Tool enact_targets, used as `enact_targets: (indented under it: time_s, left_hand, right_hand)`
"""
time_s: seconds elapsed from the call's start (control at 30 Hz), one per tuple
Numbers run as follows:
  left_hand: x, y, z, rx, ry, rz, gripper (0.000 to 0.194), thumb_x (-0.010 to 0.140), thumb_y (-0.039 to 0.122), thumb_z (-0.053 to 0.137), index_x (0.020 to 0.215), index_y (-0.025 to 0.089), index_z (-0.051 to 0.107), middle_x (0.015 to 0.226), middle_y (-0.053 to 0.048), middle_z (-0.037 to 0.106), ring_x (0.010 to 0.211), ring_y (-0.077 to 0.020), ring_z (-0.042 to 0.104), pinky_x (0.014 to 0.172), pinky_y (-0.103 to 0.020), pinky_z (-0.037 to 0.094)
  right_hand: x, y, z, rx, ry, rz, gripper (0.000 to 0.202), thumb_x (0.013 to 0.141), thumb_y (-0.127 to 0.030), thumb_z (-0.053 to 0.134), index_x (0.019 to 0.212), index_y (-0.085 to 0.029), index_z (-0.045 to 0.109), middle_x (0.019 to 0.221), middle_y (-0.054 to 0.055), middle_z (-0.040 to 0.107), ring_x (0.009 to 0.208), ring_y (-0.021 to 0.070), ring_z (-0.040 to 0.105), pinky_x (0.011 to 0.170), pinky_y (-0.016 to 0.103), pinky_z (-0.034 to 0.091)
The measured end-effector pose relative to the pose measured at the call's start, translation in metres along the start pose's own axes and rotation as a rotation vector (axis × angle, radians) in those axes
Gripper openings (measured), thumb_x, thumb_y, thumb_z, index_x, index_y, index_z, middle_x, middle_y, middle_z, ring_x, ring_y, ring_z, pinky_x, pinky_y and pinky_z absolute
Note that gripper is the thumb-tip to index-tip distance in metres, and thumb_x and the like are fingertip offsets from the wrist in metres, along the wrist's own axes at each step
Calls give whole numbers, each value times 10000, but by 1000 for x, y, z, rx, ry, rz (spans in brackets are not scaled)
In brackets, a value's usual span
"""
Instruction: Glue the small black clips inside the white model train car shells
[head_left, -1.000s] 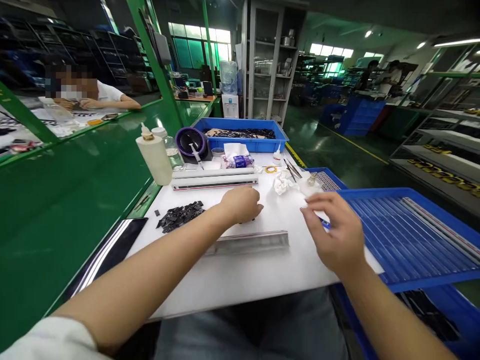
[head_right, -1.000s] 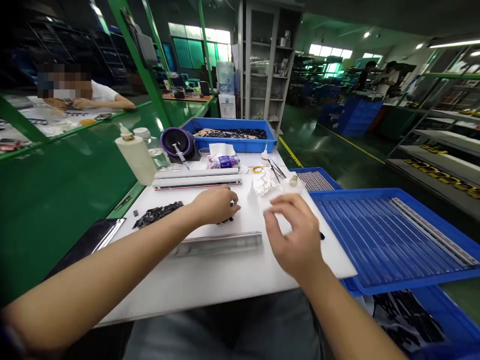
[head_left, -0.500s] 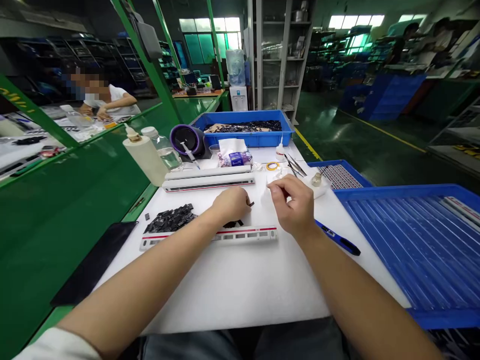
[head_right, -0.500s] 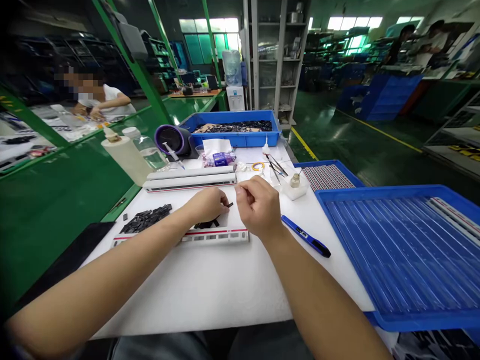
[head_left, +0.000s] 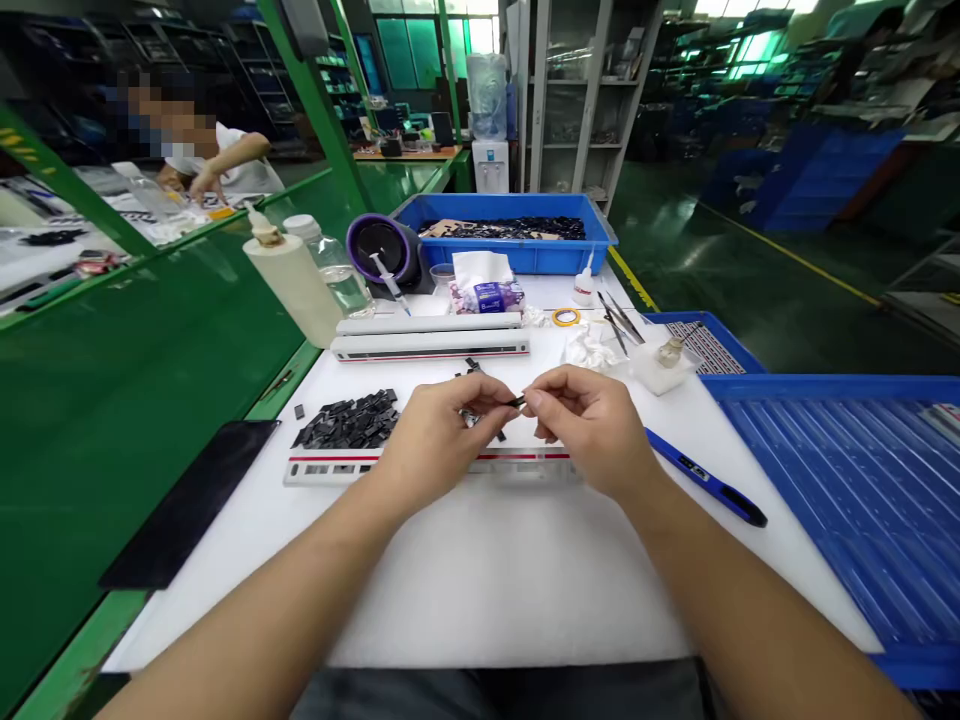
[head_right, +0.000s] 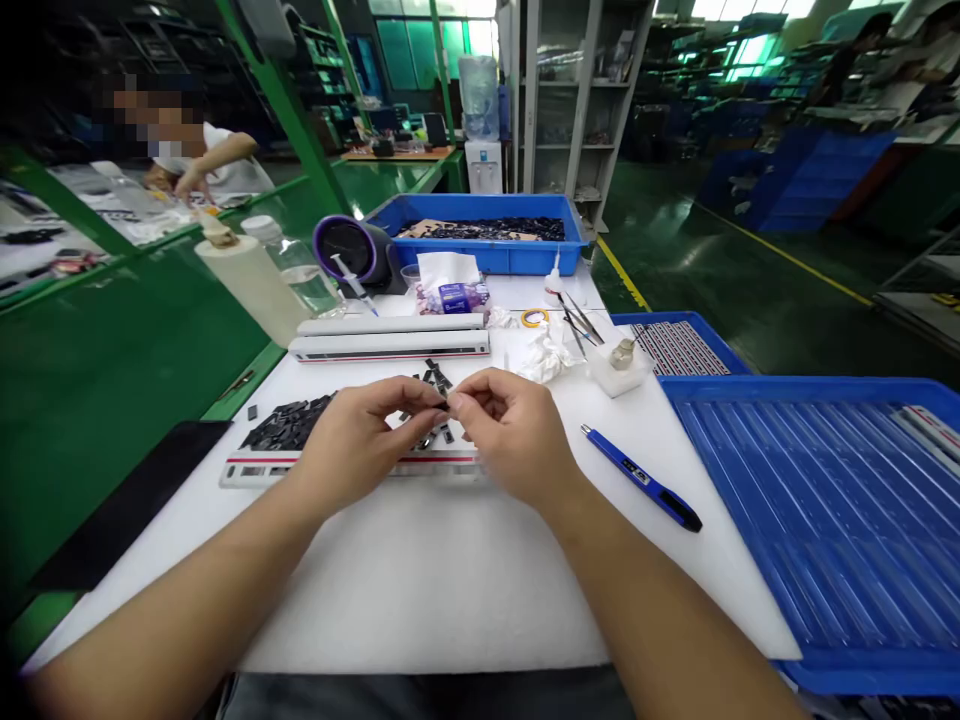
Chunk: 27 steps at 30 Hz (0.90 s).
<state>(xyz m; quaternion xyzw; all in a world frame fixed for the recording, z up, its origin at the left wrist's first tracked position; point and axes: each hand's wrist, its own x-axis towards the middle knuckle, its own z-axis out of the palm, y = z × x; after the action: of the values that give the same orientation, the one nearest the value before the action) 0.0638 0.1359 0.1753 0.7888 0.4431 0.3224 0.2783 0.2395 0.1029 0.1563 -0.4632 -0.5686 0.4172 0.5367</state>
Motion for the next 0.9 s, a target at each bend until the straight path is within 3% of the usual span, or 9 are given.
enact_targets:
  time_s: [0.2,0.33,0.5,0.63,0.73,0.8,0.9]
  left_hand:
    - [-8,-9,-2,-107,-49,24,108,860,270,654,902,211,734,825,23,748,720,-134,665,645,-219,505]
    - [-13,-8,-7,-93,-45,175,147,897,218,610,955,215,745,890,9,767,794,-152,703,736,-246,530]
    - [-20,-7,-10,-68,-48,494,202,938,137,531,986,201,717,901,-20,763,850,-150,701,803,-264,521]
    - [-21,-8,-7,-52,-23,678,203,925,86,536,1017,190,684,901,-27,757,824,-136,691,801,-280,507]
    - [-22,-8,-2,-43,94,802,182,885,76,592,993,192,679,892,-22,762,806,-143,695,773,-292,505]
    - [-22,-5,0,-62,156,779,160,872,88,610,961,190,695,853,-23,762,783,-152,695,757,-298,507]
    - [-24,3,0,-155,162,402,132,874,145,625,919,193,738,812,-21,761,749,-155,688,715,-284,511]
  right_hand:
    - [-2,1,-1,-22,-31,1,183,872,-339,638,787,-177,631,647,-17,568,554,95,487,504,220,400]
    - [-4,-1,-6,81,-1,26,193,849,-358,673,784,-184,618,574,-35,487,510,96,411,467,232,325]
    - [-3,-6,-10,400,-229,260,227,817,-372,700,738,-189,592,483,-69,382,421,69,293,423,221,240]
    - [-4,-10,-15,441,-375,344,270,771,-399,747,727,-187,586,484,-74,361,431,66,261,422,217,205]
    - [-8,-12,-15,399,-405,273,257,805,-392,722,736,-186,584,484,-73,360,445,74,279,433,223,218]
    - [-13,-13,-11,341,-333,141,241,850,-383,679,745,-194,572,497,-72,366,441,77,295,429,228,243]
    - [-21,-12,-2,-47,40,-284,95,893,-244,634,820,-205,586,603,-37,496,489,91,405,453,238,310]
